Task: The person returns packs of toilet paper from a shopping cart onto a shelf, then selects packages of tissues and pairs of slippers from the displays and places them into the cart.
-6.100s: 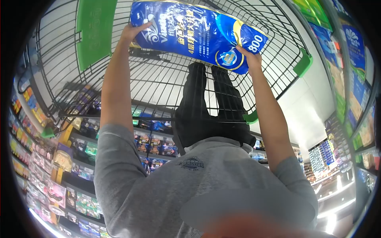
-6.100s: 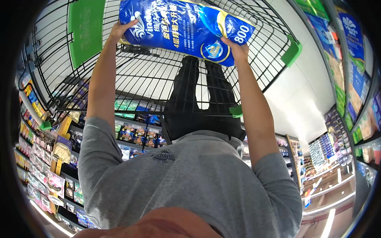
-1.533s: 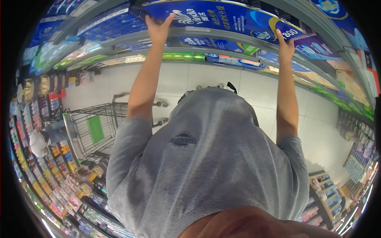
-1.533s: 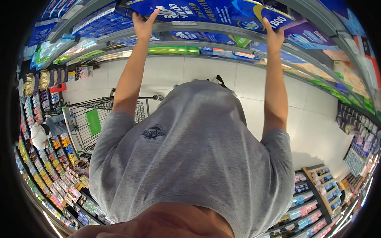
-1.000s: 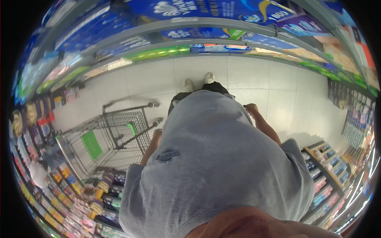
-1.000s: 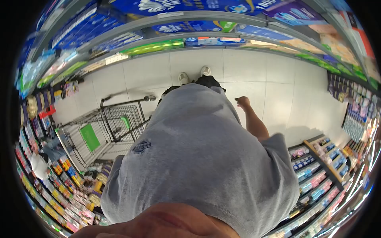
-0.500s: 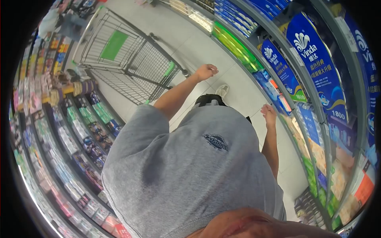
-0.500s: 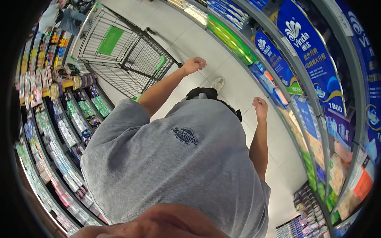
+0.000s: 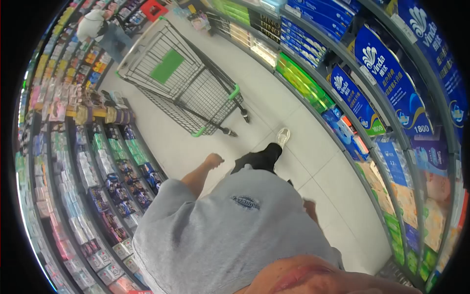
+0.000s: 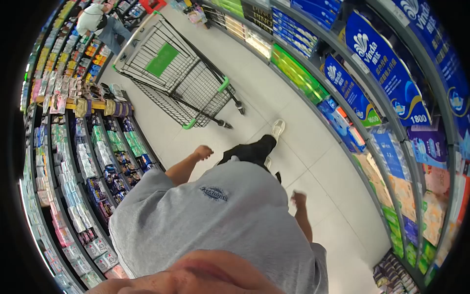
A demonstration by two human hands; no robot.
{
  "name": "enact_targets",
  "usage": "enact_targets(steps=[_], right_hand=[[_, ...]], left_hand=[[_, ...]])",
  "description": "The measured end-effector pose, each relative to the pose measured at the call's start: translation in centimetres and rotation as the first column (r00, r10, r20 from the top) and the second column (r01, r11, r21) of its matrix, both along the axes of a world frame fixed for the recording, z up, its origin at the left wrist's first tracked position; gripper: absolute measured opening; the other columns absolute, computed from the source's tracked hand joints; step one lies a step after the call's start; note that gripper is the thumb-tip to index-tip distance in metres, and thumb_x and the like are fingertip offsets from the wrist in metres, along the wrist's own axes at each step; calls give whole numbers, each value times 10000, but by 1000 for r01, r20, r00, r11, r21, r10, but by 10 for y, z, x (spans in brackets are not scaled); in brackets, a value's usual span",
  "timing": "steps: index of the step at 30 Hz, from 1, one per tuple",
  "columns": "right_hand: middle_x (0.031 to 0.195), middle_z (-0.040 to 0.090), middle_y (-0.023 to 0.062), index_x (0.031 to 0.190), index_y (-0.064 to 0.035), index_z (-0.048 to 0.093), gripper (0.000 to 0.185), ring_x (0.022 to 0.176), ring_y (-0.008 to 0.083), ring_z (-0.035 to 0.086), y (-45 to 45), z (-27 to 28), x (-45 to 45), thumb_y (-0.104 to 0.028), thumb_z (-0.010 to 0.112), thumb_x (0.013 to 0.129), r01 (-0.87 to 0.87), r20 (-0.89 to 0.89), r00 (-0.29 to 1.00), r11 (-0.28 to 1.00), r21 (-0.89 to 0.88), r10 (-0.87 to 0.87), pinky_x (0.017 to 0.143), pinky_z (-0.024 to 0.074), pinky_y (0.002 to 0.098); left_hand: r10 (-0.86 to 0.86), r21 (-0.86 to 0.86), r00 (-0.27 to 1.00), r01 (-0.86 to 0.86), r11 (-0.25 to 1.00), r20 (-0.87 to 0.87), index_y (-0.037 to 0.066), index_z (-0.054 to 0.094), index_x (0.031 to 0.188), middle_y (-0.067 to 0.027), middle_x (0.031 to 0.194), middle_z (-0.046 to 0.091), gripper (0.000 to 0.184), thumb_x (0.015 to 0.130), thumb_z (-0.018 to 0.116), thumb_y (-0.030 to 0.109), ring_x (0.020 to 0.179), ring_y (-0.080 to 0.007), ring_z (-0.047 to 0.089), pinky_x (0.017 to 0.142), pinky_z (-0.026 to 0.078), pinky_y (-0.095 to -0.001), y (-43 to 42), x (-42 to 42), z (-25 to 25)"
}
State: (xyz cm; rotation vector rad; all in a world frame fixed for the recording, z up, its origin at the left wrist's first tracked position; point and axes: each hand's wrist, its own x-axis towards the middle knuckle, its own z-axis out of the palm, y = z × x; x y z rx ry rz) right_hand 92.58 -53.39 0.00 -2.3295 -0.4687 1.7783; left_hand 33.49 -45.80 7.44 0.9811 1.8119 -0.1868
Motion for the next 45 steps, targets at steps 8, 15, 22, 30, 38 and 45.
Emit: enact_targets(steps=[8, 15, 22, 30, 38, 45], right_hand=[[813, 651, 121, 982, -42, 614, 294, 643, 238, 627, -78, -34, -8, -293, 641, 832, -641, 119, 767, 756, 134, 630, 570, 472, 411], [882, 647, 105, 1039, -25, 579, 330, 716, 204, 627, 42, 82, -93, -278, 620, 831, -12, -3, 1000, 957, 291, 14, 612, 479, 368], [877, 659, 104, 1052, -52, 579, 344, 710, 199, 638, 55, 124, -169, -292, 650, 816, -8, 21, 1000, 922, 388, 0, 623, 484, 367], [870, 659, 103, 1055, -41, 585, 365, 705, 203, 642, -70, 113, -207, -311, 648, 817, 150, 59, 984, 958, 245, -169, 612, 485, 365], [935, 654, 136, 1104, -25, 577, 365, 751, 231, 648, -225, 117, -221, -274, 607, 840, 416, 100, 899, 903, 108, -426, 636, 490, 390], [956, 653, 164, 1091, -6, 579, 345, 768, 279, 647, -321, 95, -236, -253, 601, 850, 611, 87, 790, 791, -19, -608, 664, 490, 433]], left_hand=[[8, 368, 966, 91, 925, -258, 88, 692, 961, -176, 1018, 651, 289, 728, 611, 239, 951, -330, 613, 855, 485, -414, -18, -43, 64], [15, 572, 912, 245, 783, -411, 85, 537, 1211, -190, 1210, 516, 498, 736, 638, 192, 1155, -358, 480, 933, 443, -420, 37, -53, 103], [-288, 311, 855, 441, 842, -432, 68, 316, 1391, -194, 1340, 455, 734, 750, 629, 241, 1273, -320, 416, 1095, 247, -481, 59, -95, 102], [-325, 300, 855, 460, 836, -405, 31, 423, 1267, -191, 1151, 600, 518, 789, 565, 171, 1139, -300, 547, 1057, 306, -467, 70, -107, 64], [-276, 382, 895, 406, 830, -350, 38, 512, 1116, -197, 1049, 630, 379, 780, 620, 179, 1023, -350, 596, 870, 471, -441, 64, -93, 61], [-446, 292, 788, 585, 757, -424, 45, 565, 1108, -201, 1057, 629, 388, 759, 656, 187, 1037, -347, 593, 876, 477, -432, 59, -57, 57]])
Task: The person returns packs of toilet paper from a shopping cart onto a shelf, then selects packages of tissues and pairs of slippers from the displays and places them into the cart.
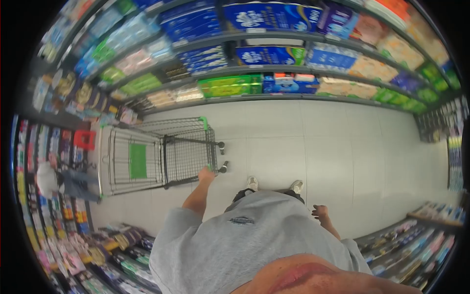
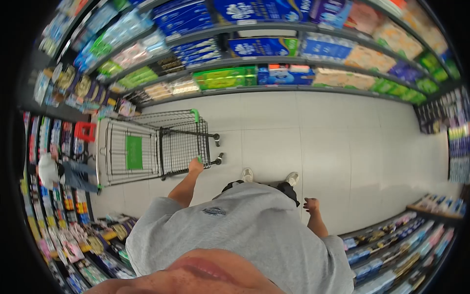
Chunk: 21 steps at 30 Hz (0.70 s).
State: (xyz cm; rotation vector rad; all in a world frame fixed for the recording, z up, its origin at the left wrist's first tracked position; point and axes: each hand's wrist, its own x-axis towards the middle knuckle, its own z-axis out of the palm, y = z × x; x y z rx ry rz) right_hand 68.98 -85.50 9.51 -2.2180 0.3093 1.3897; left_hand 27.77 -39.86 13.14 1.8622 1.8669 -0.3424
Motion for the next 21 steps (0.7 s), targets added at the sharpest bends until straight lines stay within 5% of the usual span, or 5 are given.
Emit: enact_targets(steps=[6, 12, 21], right_hand=[[927, 650, 151, 1061, -9, 600, 331, 765, 256, 624, -63, 0, 29, -262, 611, 848, 108, 2, 994, 993, 53, -108, 658, 489, 422], [874, 662, 145, 1063, -5, 604, 348, 705, 253, 650, -142, 0, 94, -253, 633, 821, 264, 38, 963, 960, 97, -269, 598, 478, 390], [897, 654, 135, 1083, -17, 590, 351, 743, 235, 648, -212, 6, 168, -261, 616, 833, 396, 76, 907, 899, 186, -415, 638, 490, 393]], left_hand=[[-125, 48, 989, 129, 990, -84, 33, 610, 1050, -197, 1036, 640, 316, 809, 601, 238, 1000, -348, 613, 838, 499, -435, -17, 56, -7], [17, -13, 994, -19, 1000, -105, -1, 614, 1080, -214, 1091, 625, 335, 900, 487, 252, 1026, -355, 602, 863, 487, -423, -52, 141, 8], [-9, -77, 991, -1, 997, -134, -49, 608, 1071, -223, 1094, 622, 334, 881, 530, 215, 1009, -336, 616, 841, 494, -407, -115, 263, 36]])
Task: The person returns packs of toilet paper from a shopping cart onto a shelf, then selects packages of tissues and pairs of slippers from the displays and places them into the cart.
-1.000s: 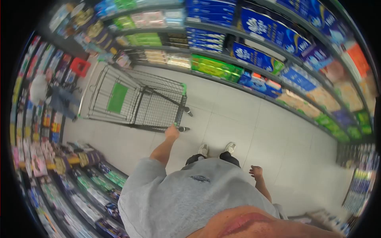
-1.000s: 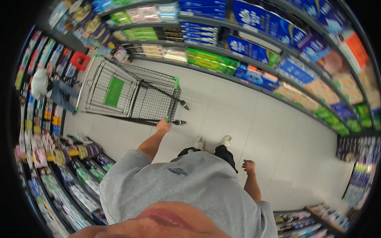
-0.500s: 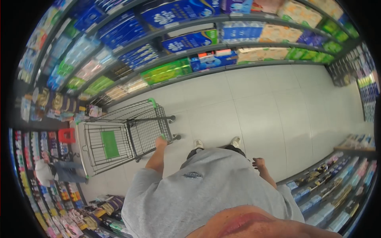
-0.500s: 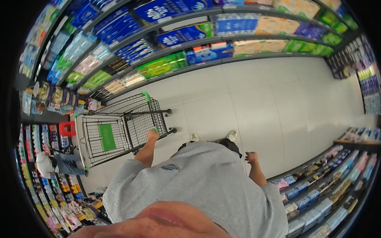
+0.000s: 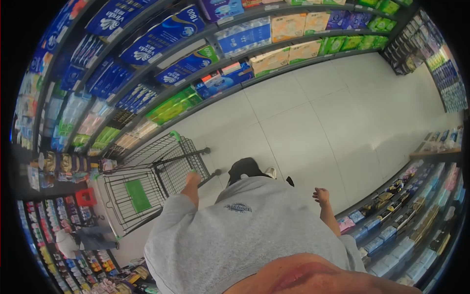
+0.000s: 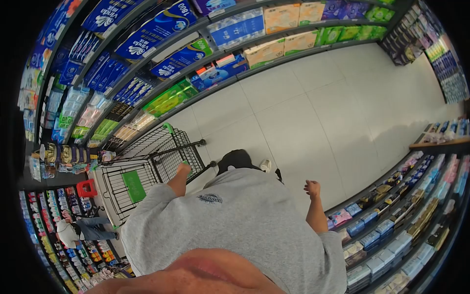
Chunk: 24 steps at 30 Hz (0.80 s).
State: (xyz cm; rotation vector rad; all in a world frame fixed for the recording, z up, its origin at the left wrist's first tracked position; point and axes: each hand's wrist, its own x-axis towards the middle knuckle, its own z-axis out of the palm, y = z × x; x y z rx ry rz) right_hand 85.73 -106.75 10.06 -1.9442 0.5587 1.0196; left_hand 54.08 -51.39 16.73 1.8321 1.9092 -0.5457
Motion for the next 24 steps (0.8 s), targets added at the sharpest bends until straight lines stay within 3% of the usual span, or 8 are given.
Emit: enact_targets(steps=[5, 7, 9, 10, 14, 18, 22, 24], right_hand=[[869, 657, 122, 1047, -30, 596, 329, 712, 224, 647, -20, -14, 0, -271, 637, 827, 126, -64, 990, 991, 45, -123, 614, 487, 382], [864, 657, 120, 1050, -35, 592, 322, 702, 226, 648, -24, -17, -1, -266, 635, 829, 154, -99, 984, 986, 58, -148, 614, 487, 389], [863, 658, 121, 1053, -36, 587, 325, 692, 231, 649, -28, -21, 2, -264, 638, 827, 177, -118, 978, 983, 58, -169, 613, 487, 393], [865, 658, 123, 1053, -33, 585, 325, 691, 233, 649, -31, -24, 7, -261, 638, 827, 182, -138, 975, 981, 59, -173, 609, 486, 393], [872, 657, 136, 1040, -18, 582, 311, 682, 242, 649, -44, -25, 50, -247, 628, 834, 170, -109, 980, 985, 22, -167, 605, 489, 396], [867, 657, 135, 1019, -14, 588, 293, 681, 239, 649, -61, -9, 134, -240, 623, 837, 72, -22, 997, 997, -3, -72, 603, 486, 398], [830, 654, 110, 985, -21, 600, 275, 666, 212, 643, -94, -5, 238, -251, 628, 837, 227, 6, 974, 972, 58, -228, 578, 480, 370], [840, 651, 94, 997, -38, 600, 282, 692, 201, 638, -113, -1, 293, -270, 627, 838, 219, 66, 972, 973, 73, -224, 607, 482, 354]], left_hand=[[-145, -80, 984, 137, 987, -104, -69, 618, 996, -223, 900, 663, 356, 856, 577, 256, 738, -286, 678, 637, 551, -415, -4, 51, -35], [-140, -196, 986, 121, 973, -86, -98, 605, 1045, -253, 1037, 635, 342, 855, 539, 180, 955, -339, 642, 772, 517, -415, -12, 79, -24], [-129, -307, 984, 85, 948, -125, -99, 612, 1021, -260, 929, 654, 325, 856, 539, 171, 833, -339, 673, 694, 537, -413, -27, 114, -7], [-159, -251, 983, 131, 959, -96, -63, 641, 854, -167, 599, 625, 300, 900, 531, 212, 507, -235, 624, 499, 523, -373, -28, 117, -25], [-59, -184, 988, 32, 982, -145, -21, 651, 835, -129, 604, 618, 207, 887, 552, 152, 483, -218, 585, 459, 478, -353, -52, 160, -41], [-317, -354, 933, 241, 904, -173, 1, 658, 830, -106, 690, 628, 166, 867, 557, 129, 585, -216, 598, 499, 466, -367, -59, 193, -69], [-984, -525, 102, 835, 165, -147, 24, 664, 824, -84, 776, 638, 132, 846, 563, 105, 687, -214, 610, 538, 454, -381, -64, 238, -95], [-995, -460, 16, 886, 61, -100, 4, 664, 850, -94, 799, 653, 125, 846, 570, 86, 726, -211, 637, 559, 481, -346, -82, 271, -73]])
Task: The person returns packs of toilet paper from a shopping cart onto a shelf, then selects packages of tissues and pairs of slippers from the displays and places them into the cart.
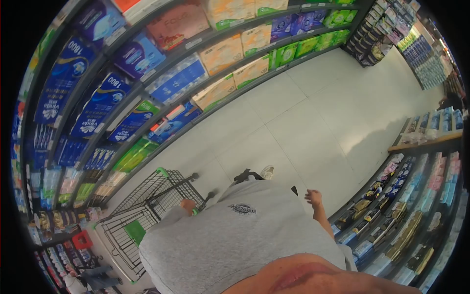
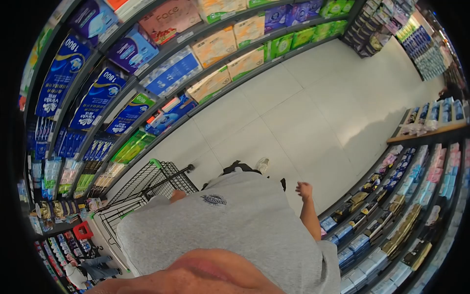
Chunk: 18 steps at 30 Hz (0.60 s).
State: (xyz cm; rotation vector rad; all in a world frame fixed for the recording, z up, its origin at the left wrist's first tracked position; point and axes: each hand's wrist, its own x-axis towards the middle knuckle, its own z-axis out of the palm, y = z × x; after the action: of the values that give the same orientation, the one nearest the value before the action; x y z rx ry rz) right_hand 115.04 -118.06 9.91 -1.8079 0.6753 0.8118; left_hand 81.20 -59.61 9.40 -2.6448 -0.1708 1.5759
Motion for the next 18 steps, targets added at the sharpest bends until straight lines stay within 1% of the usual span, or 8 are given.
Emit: enact_targets(steps=[3, 5, 7, 9, 11, 14, 17, 18], right_hand=[[882, 651, 94, 1011, -51, 587, 286, 737, 203, 637, -20, 17, 76, -286, 611, 849, -9, 146, 989, 1000, 5, 8, 662, 491, 361], [897, 651, 97, 1024, -43, 579, 297, 760, 200, 637, -32, 32, 107, -288, 600, 859, 34, 166, 985, 999, 11, -36, 680, 494, 367], [913, 651, 103, 1036, -37, 576, 304, 782, 199, 637, -33, 38, 126, -284, 600, 861, 44, 140, 989, 999, 30, -48, 685, 494, 363], [924, 650, 105, 1053, -30, 574, 321, 793, 205, 640, -37, 36, 138, -285, 604, 860, 20, 104, 994, 1000, 9, -21, 689, 496, 365], [949, 647, 117, 1098, -21, 570, 360, 826, 224, 640, -46, 24, 140, -289, 606, 861, 6, 26, 1000, 1000, -1, -6, 705, 496, 377], [948, 651, 118, 1088, -32, 575, 345, 805, 231, 644, -57, 4, 141, -284, 611, 855, -7, -95, 995, 1000, 7, 8, 687, 488, 386], [972, 654, 136, 1100, -39, 574, 348, 825, 250, 644, -64, 5, 161, -278, 615, 850, -72, -216, 974, 997, -28, 64, 707, 482, 412], [984, 653, 136, 1110, -36, 571, 356, 823, 249, 645, -75, 3, 170, -278, 612, 852, -132, -203, 971, 991, -13, 127, 704, 482, 407]], left_hand=[[-24, -68, 994, 32, 997, 105, -8, 667, 885, -105, 823, 672, 127, 845, 587, 83, 745, -217, 665, 572, 508, -312, -12, 35, -7], [461, -46, 887, -459, 887, 22, -2, 672, 898, -104, 827, 676, 151, 867, 565, 101, 707, -213, 662, 553, 513, -331, -22, 68, -3], [954, 20, 259, -966, 259, 154, 3, 677, 911, -104, 832, 681, 178, 888, 543, 118, 670, -210, 658, 535, 519, -351, -41, 107, 3], [967, 30, 91, -996, 86, 239, 9, 682, 923, -104, 836, 686, 206, 910, 521, 136, 632, -207, 654, 516, 524, -371, -55, 146, 5], [803, 71, 595, -802, 593, 20, -8, 677, 920, -98, 759, 687, 222, 921, 528, 156, 572, -186, 638, 489, 527, -350, -64, 171, 12], [838, -2, 506, -856, 517, 206, -25, 673, 897, -93, 681, 674, 242, 912, 533, 171, 538, -191, 633, 500, 538, -341, -78, 186, -16], [916, -151, 124, -969, 194, 380, -55, 662, 726, -161, 620, 650, 274, 844, 532, 155, 548, -248, 648, 545, 540, -393, -116, 236, 17], [938, -165, 92, -974, 154, 334, -54, 652, 833, -201, 786, 652, 242, 810, 548, 163, 743, -310, 644, 663, 522, -415, -126, 249, 25]])
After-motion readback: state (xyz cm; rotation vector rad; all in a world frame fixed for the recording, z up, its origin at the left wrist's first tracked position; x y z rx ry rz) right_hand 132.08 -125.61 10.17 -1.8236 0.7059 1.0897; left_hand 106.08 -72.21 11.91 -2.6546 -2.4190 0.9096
